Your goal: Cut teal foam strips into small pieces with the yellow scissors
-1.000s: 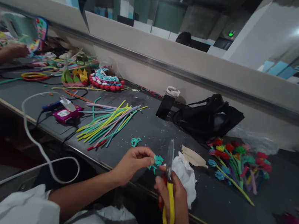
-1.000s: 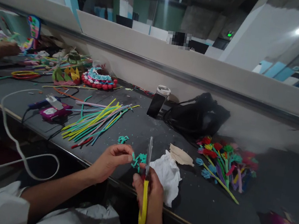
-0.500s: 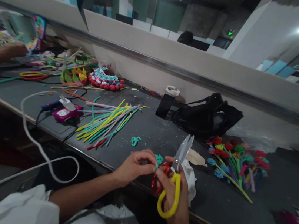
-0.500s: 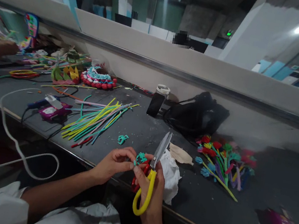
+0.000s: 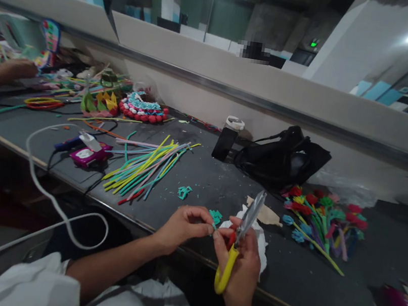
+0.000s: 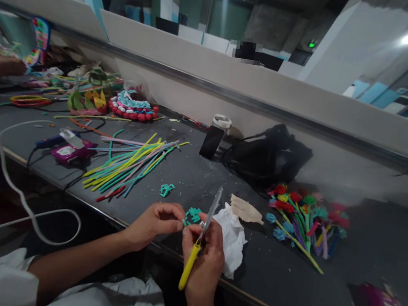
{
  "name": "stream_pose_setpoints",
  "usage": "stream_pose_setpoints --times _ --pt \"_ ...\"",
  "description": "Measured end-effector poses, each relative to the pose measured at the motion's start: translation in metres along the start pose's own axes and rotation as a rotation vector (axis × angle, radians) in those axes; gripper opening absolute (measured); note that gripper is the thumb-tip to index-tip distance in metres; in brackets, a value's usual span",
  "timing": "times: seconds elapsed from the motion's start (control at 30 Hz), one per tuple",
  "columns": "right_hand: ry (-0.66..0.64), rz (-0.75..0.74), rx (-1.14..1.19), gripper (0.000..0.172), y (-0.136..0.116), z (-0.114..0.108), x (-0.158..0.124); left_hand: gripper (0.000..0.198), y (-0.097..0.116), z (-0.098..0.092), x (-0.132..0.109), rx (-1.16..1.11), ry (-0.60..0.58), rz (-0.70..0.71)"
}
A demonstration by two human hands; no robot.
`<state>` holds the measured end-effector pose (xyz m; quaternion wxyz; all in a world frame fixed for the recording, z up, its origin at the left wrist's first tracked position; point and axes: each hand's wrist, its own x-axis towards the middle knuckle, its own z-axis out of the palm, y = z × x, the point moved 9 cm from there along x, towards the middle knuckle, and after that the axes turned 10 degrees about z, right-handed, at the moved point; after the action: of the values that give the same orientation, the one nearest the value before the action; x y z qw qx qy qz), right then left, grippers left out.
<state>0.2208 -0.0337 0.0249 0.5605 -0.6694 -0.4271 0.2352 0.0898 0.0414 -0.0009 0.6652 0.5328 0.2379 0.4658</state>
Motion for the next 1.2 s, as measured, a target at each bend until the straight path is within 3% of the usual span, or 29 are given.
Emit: stream_pose_setpoints --times 0.17,0.33,0.47,0.6,1.2 --pt "-0.089 -0.026 -0.023 0.032 -0.015 0.005 -0.001 0.014 0.002 0.003 0.001 -0.035 -0.007 -0.039" --pt "-0.125 -0.071 -0.201 0.032 0.001 0.006 -0.009 0.018 0.005 -0.011 0.002 0.013 0.104 -0.04" --pt "-0.03 -0.383 -0.474 0.034 0.012 -0.003 -0.025 0.017 0.012 -0.021 0.004 0.067 0.149 -0.034" --pt "-0.011 -0.521 -0.663 0.033 0.028 -0.008 -0.031 0.016 0.017 -0.022 0.005 0.088 0.155 -0.061" --pt "-0.061 -0.526 -0.696 0.03 0.03 -0.008 -0.031 0.015 0.019 -0.022 0.004 0.096 0.174 -0.092"
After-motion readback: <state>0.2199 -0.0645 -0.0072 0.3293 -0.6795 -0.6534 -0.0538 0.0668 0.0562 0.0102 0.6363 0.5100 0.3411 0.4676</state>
